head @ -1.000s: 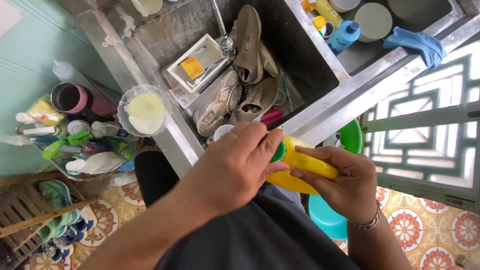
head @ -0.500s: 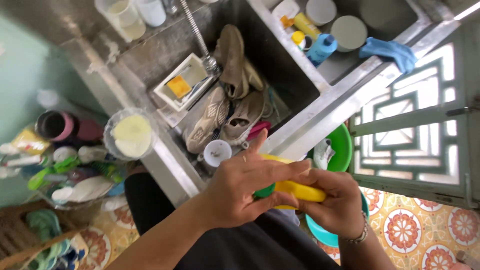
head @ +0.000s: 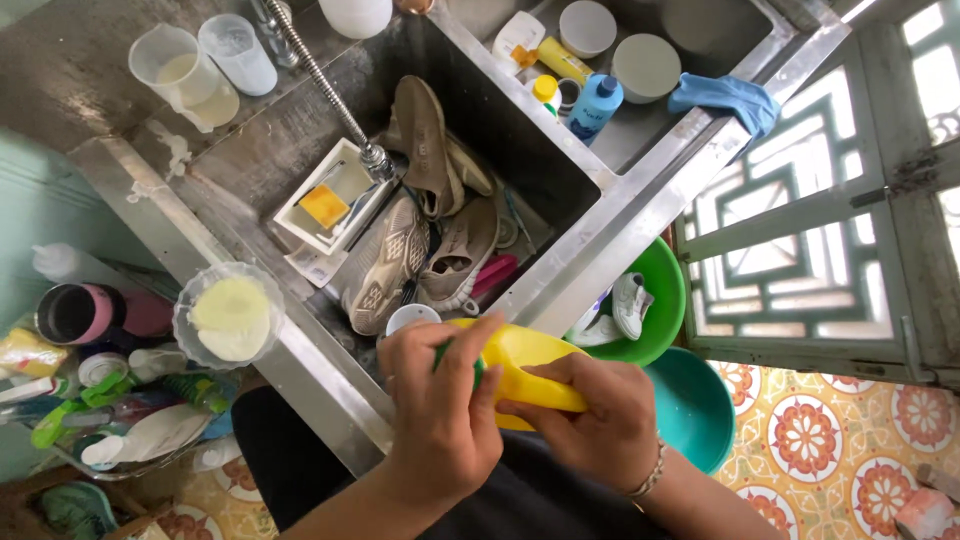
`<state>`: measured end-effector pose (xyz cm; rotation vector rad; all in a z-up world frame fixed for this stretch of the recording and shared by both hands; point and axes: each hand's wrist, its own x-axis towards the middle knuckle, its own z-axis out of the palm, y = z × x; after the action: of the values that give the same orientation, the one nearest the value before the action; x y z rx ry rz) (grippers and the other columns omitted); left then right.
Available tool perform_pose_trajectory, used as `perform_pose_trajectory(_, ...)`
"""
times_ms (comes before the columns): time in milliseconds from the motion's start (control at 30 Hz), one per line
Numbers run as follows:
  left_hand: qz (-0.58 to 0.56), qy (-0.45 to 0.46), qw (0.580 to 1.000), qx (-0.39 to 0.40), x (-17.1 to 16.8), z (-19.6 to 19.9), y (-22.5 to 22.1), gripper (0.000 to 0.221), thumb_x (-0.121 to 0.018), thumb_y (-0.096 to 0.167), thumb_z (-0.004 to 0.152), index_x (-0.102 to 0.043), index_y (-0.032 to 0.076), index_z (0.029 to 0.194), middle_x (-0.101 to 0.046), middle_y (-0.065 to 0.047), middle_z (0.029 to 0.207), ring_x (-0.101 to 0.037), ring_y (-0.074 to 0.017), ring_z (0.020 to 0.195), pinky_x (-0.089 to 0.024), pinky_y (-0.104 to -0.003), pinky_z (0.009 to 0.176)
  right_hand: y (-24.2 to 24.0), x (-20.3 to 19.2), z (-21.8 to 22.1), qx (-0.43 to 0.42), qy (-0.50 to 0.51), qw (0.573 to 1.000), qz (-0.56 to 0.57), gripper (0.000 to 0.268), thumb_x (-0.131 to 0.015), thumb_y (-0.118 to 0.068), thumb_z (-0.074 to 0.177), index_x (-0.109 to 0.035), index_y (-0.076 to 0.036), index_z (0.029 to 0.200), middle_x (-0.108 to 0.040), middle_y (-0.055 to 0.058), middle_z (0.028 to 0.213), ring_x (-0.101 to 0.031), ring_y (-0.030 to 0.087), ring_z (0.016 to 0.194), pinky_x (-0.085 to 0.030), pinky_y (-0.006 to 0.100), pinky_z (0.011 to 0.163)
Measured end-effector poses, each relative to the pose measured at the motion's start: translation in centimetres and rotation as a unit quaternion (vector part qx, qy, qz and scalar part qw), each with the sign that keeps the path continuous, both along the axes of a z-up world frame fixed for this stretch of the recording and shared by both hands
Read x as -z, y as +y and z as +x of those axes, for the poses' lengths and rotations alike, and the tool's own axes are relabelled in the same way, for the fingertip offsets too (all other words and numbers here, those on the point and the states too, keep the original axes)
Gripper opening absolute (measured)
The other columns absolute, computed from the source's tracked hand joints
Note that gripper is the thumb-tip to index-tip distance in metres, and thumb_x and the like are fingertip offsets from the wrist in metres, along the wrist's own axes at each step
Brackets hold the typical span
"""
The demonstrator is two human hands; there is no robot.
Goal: Washing and scrubbing sneakers in a sink with soap and a brush.
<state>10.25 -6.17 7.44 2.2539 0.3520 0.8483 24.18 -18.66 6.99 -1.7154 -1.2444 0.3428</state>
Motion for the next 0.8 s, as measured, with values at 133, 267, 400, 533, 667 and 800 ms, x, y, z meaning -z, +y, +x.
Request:
perform_pose_trajectory(133, -0.043, -0.013, 0.998, -0.042, -0.4, -0.5, 1.6, 0.038, -0.065, 0.014, 0.099, -0.062, 0.007, 0.136, -0.057, -0.01, 0.114, -0.053, -0.0288, 0.108, -0.04, -0.041, 0.101, 0.2, 0.0, -0.7, 0.051, -0.066, 0.997, -0.002, 0.028, -0.091, -0.02, 0.072, -0.068, -0.007, 0.081, -0.069, 0.005, 0.066, -0.069, 0.018, 0.052, -0.05, 0.028, 0.049)
perform_pose_trajectory(267, -0.122, -0.053, 0.979, 0.155, -1.3, -0.6, 4.1, 0.04, -0.075, 0.027, 0.095, -0.065, 0.015, 0.132, -0.061, -0.002, 0.102, -0.059, -0.0218, 0.102, -0.041, -0.038, 0.104, 0.2, -1.0, 0.8, -0.042, -0.008, 0.999, -0.011, 0.019, -0.085, -0.018, 0.074, -0.071, -0.008, 0.081, -0.068, 0.006, 0.065, -0.068, 0.017, 0.051, -0.049, 0.029, 0.046)
perform_pose_trajectory(400, -0.105, -0.058, 0.967, 0.226, -1.6, -0.2, 4.8, 0.047, -0.085, 0.036, 0.087, -0.068, 0.021, 0.128, -0.064, 0.005, 0.096, -0.061, -0.0163, 0.094, -0.038, -0.037, 0.104, -0.7, 0.9, 3.3, -0.101, 0.029, 0.993, -0.048, 0.03, -0.093, -0.024, 0.066, -0.067, -0.008, 0.064, -0.056, 0.006, 0.049, -0.056, 0.019, 0.038, -0.038, 0.033, 0.039)
perform_pose_trajectory(533, -0.156, 0.006, 0.939, 0.307, -1.4, -0.5, 5.7, 0.044, -0.086, 0.034, 0.086, -0.07, 0.02, 0.125, -0.068, 0.005, 0.096, -0.061, -0.0174, 0.094, -0.038, -0.036, 0.101, -0.4, 1.1, 4.1, -0.193, 0.016, 0.981, -0.023, 0.032, -0.091, -0.025, 0.073, -0.064, -0.01, 0.064, -0.056, 0.005, 0.054, -0.059, 0.022, 0.044, -0.038, 0.034, 0.043)
perform_pose_trajectory(667, -0.189, -0.073, 0.944, 0.262, -0.9, -0.8, 5.3, 0.048, -0.087, 0.04, 0.091, -0.062, 0.016, 0.124, -0.059, -0.003, 0.116, -0.055, -0.0202, 0.11, -0.041, -0.033, 0.106, 0.5, 0.2, 4.1, -0.215, -0.02, 0.977, -0.001, 0.03, -0.091, -0.029, 0.072, -0.07, -0.009, 0.071, -0.061, 0.004, 0.055, -0.062, 0.023, 0.045, -0.043, 0.033, 0.042)
perform_pose_trajectory(800, -0.188, -0.152, 0.954, 0.176, 0.2, -2.3, 4.6, 0.048, -0.09, 0.039, 0.086, -0.062, 0.014, 0.116, -0.059, -0.006, 0.112, -0.06, -0.0216, 0.107, -0.049, -0.033, 0.099, 0.4, 0.2, 4.2, -0.208, -0.036, 0.977, -0.02, 0.035, -0.093, -0.031, 0.07, -0.067, -0.008, 0.067, -0.06, 0.004, 0.054, -0.062, 0.023, 0.044, -0.042, 0.033, 0.041)
